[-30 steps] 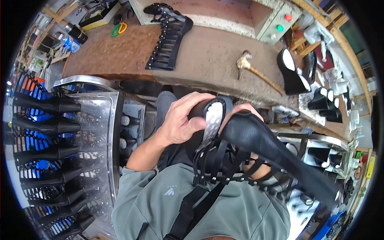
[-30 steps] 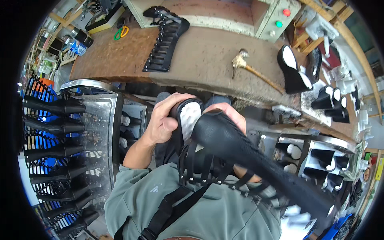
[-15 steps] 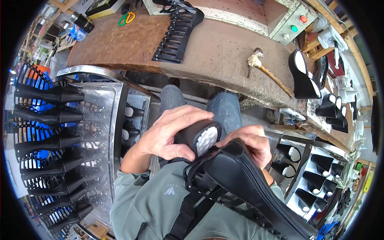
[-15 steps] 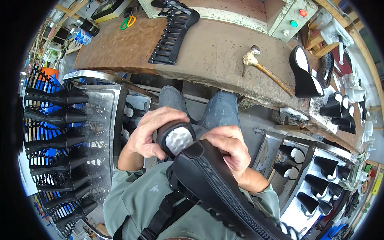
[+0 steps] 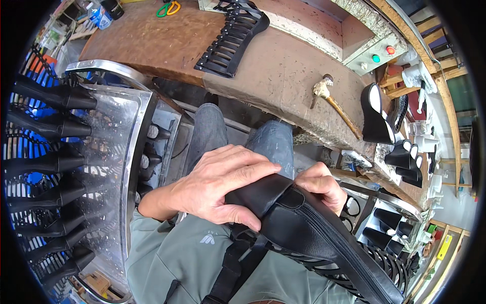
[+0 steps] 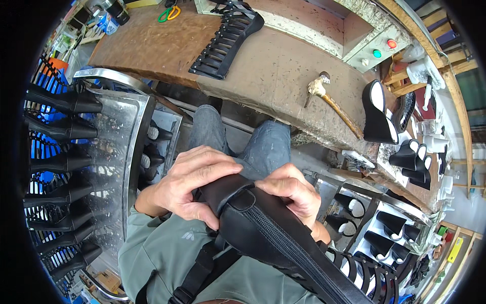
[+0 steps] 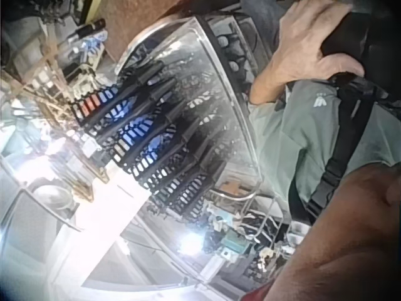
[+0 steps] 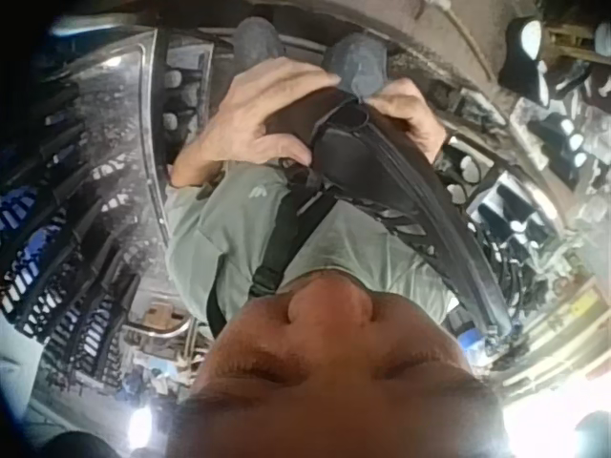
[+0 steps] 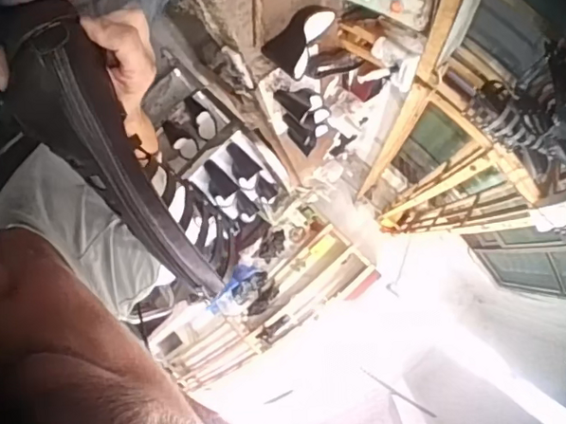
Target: Assembling shoe components by attaching straps to soles and using a hammer for fixing.
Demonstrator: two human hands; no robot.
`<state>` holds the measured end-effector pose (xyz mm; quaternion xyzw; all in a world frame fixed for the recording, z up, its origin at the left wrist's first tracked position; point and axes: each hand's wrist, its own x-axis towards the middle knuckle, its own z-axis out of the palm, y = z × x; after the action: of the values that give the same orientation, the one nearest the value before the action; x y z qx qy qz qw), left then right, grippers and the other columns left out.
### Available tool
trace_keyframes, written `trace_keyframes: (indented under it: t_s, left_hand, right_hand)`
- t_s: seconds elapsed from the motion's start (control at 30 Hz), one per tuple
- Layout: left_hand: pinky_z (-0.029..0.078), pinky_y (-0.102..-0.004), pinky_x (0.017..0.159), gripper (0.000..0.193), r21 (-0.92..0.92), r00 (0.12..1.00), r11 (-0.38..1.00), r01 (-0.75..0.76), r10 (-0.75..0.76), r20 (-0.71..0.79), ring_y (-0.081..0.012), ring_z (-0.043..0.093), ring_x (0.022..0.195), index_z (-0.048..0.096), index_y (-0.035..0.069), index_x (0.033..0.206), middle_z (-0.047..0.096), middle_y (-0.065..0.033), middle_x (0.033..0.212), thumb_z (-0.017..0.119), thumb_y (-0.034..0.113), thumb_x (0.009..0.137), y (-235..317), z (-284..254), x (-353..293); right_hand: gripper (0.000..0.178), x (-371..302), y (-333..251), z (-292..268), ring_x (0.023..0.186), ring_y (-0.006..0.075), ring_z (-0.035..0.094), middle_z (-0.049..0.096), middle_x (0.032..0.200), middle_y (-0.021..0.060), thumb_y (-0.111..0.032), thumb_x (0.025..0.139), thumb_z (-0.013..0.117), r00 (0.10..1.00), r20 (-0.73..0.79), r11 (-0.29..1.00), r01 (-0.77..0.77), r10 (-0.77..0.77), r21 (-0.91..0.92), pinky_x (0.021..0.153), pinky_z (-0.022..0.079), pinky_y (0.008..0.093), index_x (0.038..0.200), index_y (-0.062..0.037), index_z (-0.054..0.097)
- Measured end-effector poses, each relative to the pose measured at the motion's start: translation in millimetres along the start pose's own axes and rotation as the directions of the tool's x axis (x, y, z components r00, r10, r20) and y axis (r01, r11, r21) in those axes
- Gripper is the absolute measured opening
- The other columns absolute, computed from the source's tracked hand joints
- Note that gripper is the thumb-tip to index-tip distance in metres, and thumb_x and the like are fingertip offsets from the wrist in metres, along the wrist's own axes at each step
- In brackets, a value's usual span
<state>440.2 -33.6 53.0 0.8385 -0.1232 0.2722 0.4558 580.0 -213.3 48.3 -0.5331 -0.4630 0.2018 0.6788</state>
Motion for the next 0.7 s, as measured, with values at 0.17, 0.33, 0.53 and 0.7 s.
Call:
trace_keyframes:
  t_s: [0.17, 0.33, 0.53, 0.7]
  left_hand:
    - [0.047, -0.0372, 0.068, 0.082, 0.024, 1.000, 1.000, 0.000, 0.000, -0.001, -0.0299, 0.060, 0.081, 0.054, -0.004, 0.121, 0.059, -0.0146, 0.101, 0.074, 0.051, 0.063, 3, 1, -2]
    - [0.047, -0.0374, 0.069, 0.081, 0.026, 1.000, 1.000, -0.001, 0.000, 0.018, -0.0304, 0.060, 0.082, 0.054, -0.004, 0.121, 0.059, -0.0146, 0.102, 0.074, 0.051, 0.064, 6, 1, 1]
    - [0.048, -0.0386, 0.066, 0.093, 0.146, 0.996, 0.986, -0.077, 0.070, 0.054, -0.0326, 0.062, 0.081, 0.053, -0.009, 0.117, 0.059, -0.0185, 0.099, 0.065, 0.066, 0.064, 4, 10, 2]
    - [0.049, -0.0397, 0.063, 0.100, 0.172, 0.998, 0.983, -0.061, 0.055, 0.038, -0.0333, 0.061, 0.075, 0.051, -0.010, 0.111, 0.058, -0.0203, 0.095, 0.060, 0.076, 0.061, 5, 17, 9]
  right_hand:
    - [0.024, -2, 1, 0, 0.068, 0.0160, 0.058, 0.062, 0.081, 0.0120, -0.008, 0.073, 0.078, 1.000, 0.024, 1.000, 0.010, -0.010, -0.017, 0.057, 0.045, 0.0253, 0.090, 0.0029, 0.065]
    - [0.026, -4, 1, -2, 0.068, 0.0166, 0.058, 0.062, 0.082, 0.0125, -0.009, 0.073, 0.078, 1.000, 0.017, 1.000, 0.024, -0.024, 0.008, 0.057, 0.045, 0.0257, 0.092, 0.0031, 0.065]
    - [0.026, -6, -3, -10, 0.068, 0.0172, 0.058, 0.062, 0.080, 0.0118, -0.009, 0.074, 0.077, 0.999, 0.051, 0.997, 0.019, -0.015, -0.074, 0.057, 0.045, 0.0260, 0.093, 0.0037, 0.065]
    - [0.028, 2, -7, -20, 0.063, 0.0180, 0.061, 0.063, 0.076, 0.0124, -0.006, 0.071, 0.075, 0.978, 0.171, 0.934, 0.166, -0.116, -0.317, 0.053, 0.047, 0.0265, 0.094, 0.0060, 0.065]
